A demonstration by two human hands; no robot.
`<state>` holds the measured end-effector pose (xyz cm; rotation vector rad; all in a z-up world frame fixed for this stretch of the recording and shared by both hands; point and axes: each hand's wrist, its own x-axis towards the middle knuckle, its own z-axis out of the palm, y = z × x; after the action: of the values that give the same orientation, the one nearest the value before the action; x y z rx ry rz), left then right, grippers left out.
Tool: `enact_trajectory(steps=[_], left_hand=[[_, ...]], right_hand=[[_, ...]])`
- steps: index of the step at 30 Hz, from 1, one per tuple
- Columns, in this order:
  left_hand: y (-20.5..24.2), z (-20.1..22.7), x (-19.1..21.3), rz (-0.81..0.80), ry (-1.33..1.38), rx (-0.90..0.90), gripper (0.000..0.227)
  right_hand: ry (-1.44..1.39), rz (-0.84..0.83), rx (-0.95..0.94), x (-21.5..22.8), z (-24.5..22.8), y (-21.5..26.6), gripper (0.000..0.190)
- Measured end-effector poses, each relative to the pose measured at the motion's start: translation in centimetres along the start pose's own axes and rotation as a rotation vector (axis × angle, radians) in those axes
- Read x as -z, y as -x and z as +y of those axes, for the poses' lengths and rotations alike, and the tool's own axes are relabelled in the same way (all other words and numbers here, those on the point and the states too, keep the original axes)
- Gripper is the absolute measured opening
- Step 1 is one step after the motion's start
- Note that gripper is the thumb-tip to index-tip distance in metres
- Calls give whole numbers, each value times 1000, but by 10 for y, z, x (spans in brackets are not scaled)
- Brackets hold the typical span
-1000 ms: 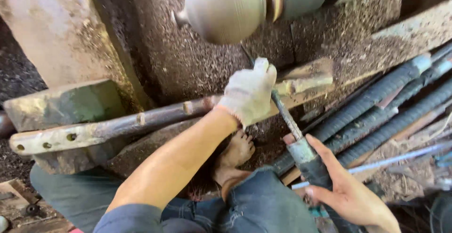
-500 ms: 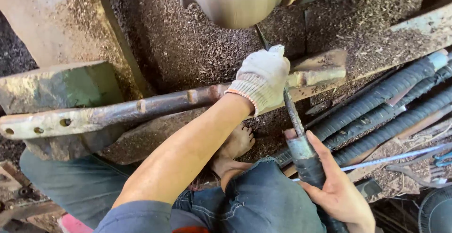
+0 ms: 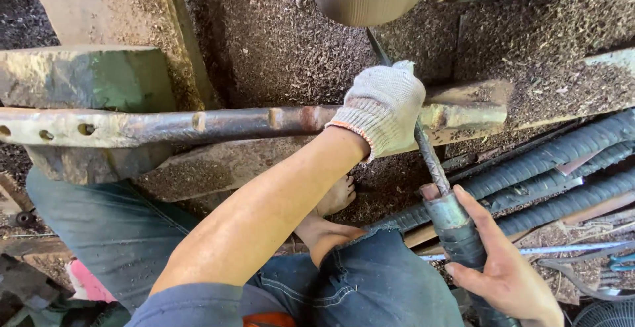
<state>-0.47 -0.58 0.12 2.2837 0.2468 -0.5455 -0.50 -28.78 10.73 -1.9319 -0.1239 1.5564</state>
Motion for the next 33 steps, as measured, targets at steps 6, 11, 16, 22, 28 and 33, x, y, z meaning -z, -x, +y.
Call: enact_trajectory(steps=[6, 11, 16, 22, 28, 33], left_hand=[[-2, -3, -1, 21, -3, -42, 33], [-5, -8, -9, 26, -14, -93, 25], [-9, -10, -8, 18, -17, -125, 27], [-8, -10, -1, -50, -23, -145, 27], [-5, -7, 10, -74, -55, -177, 29], [-2, -7, 14, -94, -36, -160, 30]], right_hand=[[-103, 28, 20, -21, -1, 4, 109], [-197, 63, 22, -39, 4, 7, 105], [-222, 129, 41, -50, 15, 8, 105], [-281, 154, 102, -66, 21, 8, 108], [-202, 244, 133, -82, 17, 3, 104], [-194, 254, 108, -82, 17, 3, 105]])
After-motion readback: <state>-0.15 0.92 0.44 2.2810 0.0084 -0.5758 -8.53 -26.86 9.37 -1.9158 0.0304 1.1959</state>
